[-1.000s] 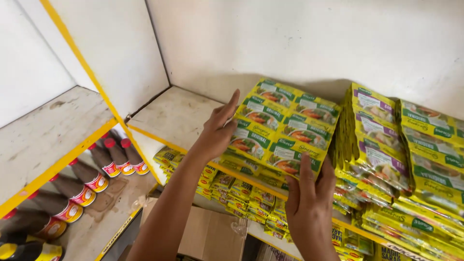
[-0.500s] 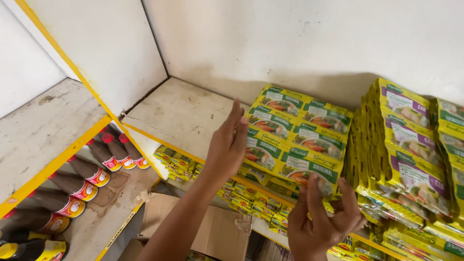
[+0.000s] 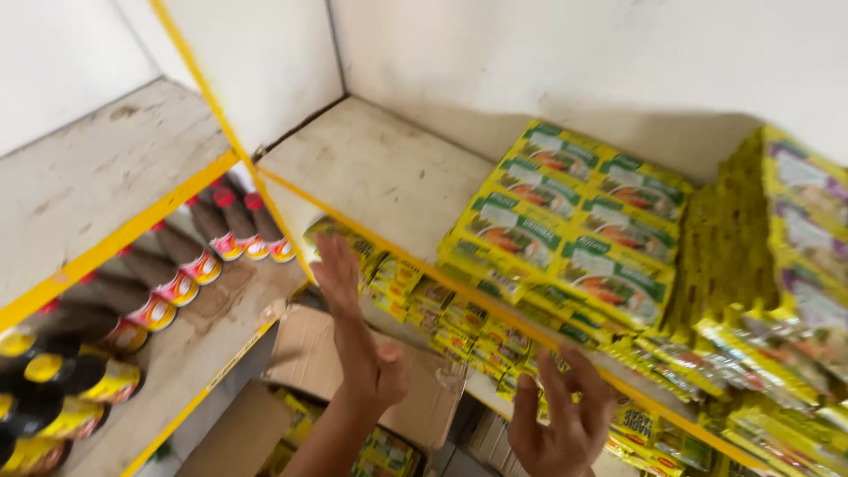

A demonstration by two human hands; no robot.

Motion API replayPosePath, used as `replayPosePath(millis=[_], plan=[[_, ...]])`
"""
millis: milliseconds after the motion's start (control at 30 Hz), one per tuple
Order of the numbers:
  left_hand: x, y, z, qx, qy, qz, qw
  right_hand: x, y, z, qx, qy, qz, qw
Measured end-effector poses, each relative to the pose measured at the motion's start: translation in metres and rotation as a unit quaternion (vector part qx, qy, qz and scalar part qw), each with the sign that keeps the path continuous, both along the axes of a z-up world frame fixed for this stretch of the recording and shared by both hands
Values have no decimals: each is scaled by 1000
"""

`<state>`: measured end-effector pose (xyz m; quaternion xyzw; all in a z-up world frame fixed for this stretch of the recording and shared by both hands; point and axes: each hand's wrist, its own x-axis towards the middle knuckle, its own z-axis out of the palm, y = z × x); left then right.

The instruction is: Stocking seasoning packets onto grocery store shelves from a cardboard box.

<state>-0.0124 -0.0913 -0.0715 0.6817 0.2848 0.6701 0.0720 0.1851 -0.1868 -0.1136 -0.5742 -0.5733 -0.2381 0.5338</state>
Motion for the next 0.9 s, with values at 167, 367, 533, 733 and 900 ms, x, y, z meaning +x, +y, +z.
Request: replayPosePath(millis=[167, 367, 533, 733, 900], plan=[[-53, -80, -103, -197, -109, -17, 974, -34, -15, -43, -122, 29, 185, 975], [-136, -222, -269, -401, -231, 132, 877, -81, -41, -159, -287, 52, 318, 902], [-168, -332, -364, -532, -258, 276, 758, -125, -91, -242, -355, -22, 401, 845], [-159, -410, -439, -556, -340, 264, 711, -179, -139, -339, -487, -38, 450, 747], [-136, -419, -443, -588, -397, 189, 679, -217, -152, -413, -522, -29, 488, 699]])
